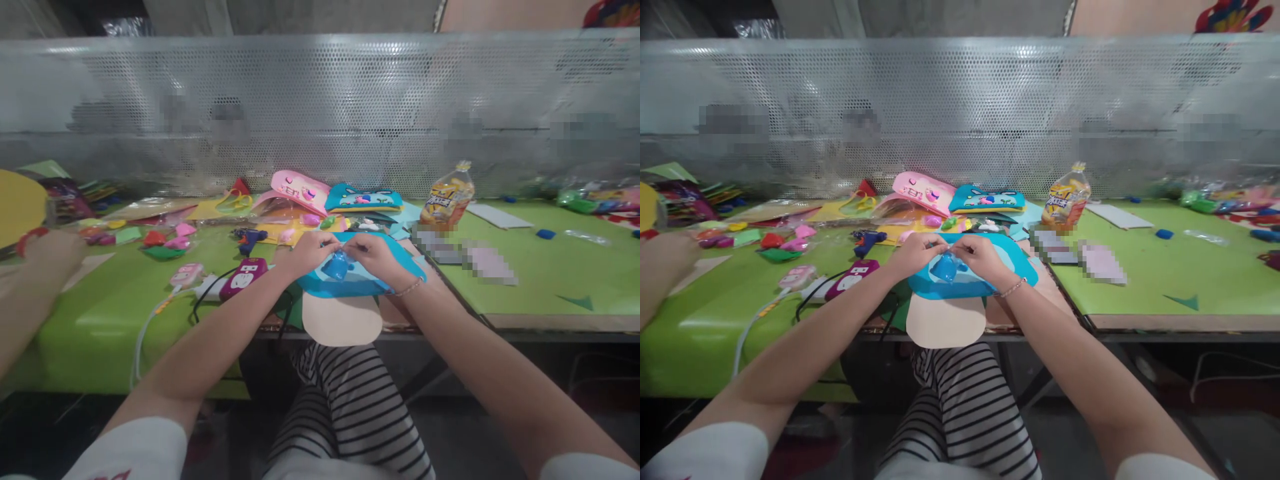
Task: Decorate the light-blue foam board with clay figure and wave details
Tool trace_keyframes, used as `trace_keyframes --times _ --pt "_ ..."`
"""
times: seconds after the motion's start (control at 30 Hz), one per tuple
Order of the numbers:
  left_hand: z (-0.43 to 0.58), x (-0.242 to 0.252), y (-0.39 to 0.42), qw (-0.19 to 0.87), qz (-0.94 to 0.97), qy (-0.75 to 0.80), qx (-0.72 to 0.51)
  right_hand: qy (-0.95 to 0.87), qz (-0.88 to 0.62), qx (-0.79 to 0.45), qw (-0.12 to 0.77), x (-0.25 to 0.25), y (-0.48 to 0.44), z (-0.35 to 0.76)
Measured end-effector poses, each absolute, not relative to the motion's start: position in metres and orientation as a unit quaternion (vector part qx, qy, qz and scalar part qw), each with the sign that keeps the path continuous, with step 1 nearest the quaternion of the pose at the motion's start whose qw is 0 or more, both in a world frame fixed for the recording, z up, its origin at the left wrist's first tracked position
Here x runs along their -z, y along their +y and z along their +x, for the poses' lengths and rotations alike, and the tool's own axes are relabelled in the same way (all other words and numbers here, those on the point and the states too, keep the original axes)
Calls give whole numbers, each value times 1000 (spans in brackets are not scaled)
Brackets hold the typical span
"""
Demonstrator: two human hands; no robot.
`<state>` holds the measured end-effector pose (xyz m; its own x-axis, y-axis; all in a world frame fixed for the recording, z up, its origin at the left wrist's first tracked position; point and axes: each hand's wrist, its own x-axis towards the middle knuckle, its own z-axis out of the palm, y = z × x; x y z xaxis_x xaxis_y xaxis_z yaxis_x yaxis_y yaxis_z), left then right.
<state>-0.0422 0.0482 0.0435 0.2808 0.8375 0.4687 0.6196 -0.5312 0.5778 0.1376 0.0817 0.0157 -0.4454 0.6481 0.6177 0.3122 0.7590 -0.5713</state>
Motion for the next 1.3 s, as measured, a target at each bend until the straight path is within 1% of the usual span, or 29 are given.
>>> trace_keyframes --times 0.07,0.23,0.3,0.47,0.7,1.03,1.2,1.3 --pt "-44 -41 52 158 779 466 -388 -823 -298 -207 437 -14 84 138" --pt "-49 -35 62 258 758 442 -405 -814 -308 -250 424 -12 90 141" --pt "-50 -34 63 277 755 436 -405 -812 -312 -259 419 -12 91 143" --pt "-49 -36 60 256 752 451 -407 -806 -315 -268 423 -11 92 143" --pt "-47 -37 58 190 761 471 -403 -801 -323 -260 432 -13 91 141" --pt "-40 -38 50 148 779 466 -394 -809 -310 -242 436 -11 89 141" --pt "-41 -33 54 144 776 457 -410 -809 -318 -231 438 -13 88 140" --pt "-42 -33 56 157 771 452 -420 -802 -327 -250 433 -14 89 141"
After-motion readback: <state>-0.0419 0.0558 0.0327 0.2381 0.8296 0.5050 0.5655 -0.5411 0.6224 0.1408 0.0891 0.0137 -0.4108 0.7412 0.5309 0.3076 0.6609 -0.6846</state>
